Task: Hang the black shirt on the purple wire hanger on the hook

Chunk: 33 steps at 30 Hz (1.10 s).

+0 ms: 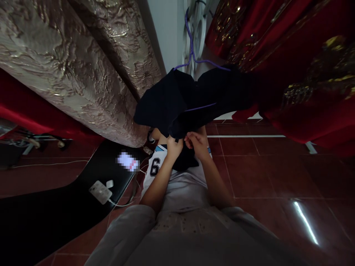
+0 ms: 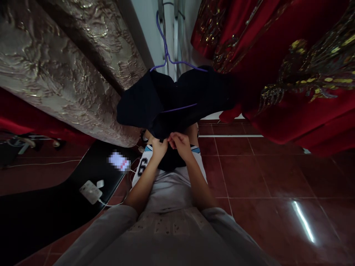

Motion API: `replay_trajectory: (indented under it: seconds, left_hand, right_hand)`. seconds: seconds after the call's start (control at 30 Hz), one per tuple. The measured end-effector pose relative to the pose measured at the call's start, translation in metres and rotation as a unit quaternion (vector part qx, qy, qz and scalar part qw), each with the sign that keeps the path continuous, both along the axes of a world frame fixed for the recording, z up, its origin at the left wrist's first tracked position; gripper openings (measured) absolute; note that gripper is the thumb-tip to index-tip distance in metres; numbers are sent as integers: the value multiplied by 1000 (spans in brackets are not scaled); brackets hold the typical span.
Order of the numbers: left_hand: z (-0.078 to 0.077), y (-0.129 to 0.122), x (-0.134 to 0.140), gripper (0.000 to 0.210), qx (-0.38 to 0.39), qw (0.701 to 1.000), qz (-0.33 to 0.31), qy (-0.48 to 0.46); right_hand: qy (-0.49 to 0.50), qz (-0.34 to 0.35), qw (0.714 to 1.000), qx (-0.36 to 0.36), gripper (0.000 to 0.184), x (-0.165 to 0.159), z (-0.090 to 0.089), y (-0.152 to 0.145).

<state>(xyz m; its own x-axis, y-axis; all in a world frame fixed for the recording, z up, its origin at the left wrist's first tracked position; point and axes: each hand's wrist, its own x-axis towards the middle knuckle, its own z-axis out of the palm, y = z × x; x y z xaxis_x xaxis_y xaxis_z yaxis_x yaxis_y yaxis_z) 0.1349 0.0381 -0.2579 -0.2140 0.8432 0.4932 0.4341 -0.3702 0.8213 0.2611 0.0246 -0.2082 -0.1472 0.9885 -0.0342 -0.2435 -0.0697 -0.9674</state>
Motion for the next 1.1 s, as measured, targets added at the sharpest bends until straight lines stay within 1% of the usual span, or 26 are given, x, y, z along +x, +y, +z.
replay_trajectory:
  seconds: [0.07,0.13,0.23,0.33,0.37,0.43,0.47,0.5,0.53,0.57,0.63,0.67,0.7,0.77,0.8,0.83,0.9,0.97,1.03,1.1]
  left_hand:
    - [3,0,0,22,4,1000,0,8]
    - [6,1,1,15,7,1000,-7,23]
    - [5,5,4,8,-1,998,-31,60]
    - [-3,13,9,11,-24,994,-51,91]
    - [-6,16,10,13,-32,993,-56,97]
    - [-8,20,10,15,-48,991,-66,106]
    - [-5,21,8,15,-55,990,-73,110]
    - [1,20,5,14,-61,988,-82,113]
    - [10,18,2,14,-67,986,-94,117]
    - [24,15,-1,14,-70,984,-111,120]
    - [61,7,-6,21,-53,981,-146,113]
    - [83,3,-7,25,-20,982,-164,88]
    - [105,1,-8,26,26,984,-164,58]
    - [146,2,-6,28,114,985,-127,-2]
    - [162,5,-4,27,133,983,-127,-16]
    - [175,9,-2,23,142,980,-138,-18]
    - [192,18,2,16,143,975,-173,-4]
    - [201,22,3,18,145,971,-190,14]
    - [205,25,-3,22,162,973,-161,26]
    - [207,32,-22,24,193,978,-81,8]
  right_hand:
    - [-8,6,1000,17,43,0,15,2]
    - [-9,-11,999,43,41,1,36,7]
    - [6,-65,994,90,38,4,80,18]
    - [27,-113,986,117,38,2,121,24]
    - [32,-118,985,122,38,1,130,25]
    - [36,-113,984,130,39,-2,140,23]
    - [35,-110,984,136,39,-2,141,21]
    - [33,-109,983,142,40,-2,140,20]
    - [33,-110,982,149,40,-2,138,20]
    - [37,-111,981,157,40,0,136,19]
    - [41,-109,979,168,38,3,133,20]
    - [38,-102,980,168,37,4,133,20]
    - [28,-92,982,164,36,5,135,20]
    - [-4,-78,984,158,37,6,141,20]
    - [-19,-79,984,159,38,6,144,19]
    - [-32,-86,982,164,38,6,146,19]
    - [-54,-110,977,176,38,7,144,20]
    - [-81,-134,970,187,36,8,132,25]
    - [-129,-139,965,183,33,8,110,33]
    - [-171,-121,965,159,31,5,88,38]
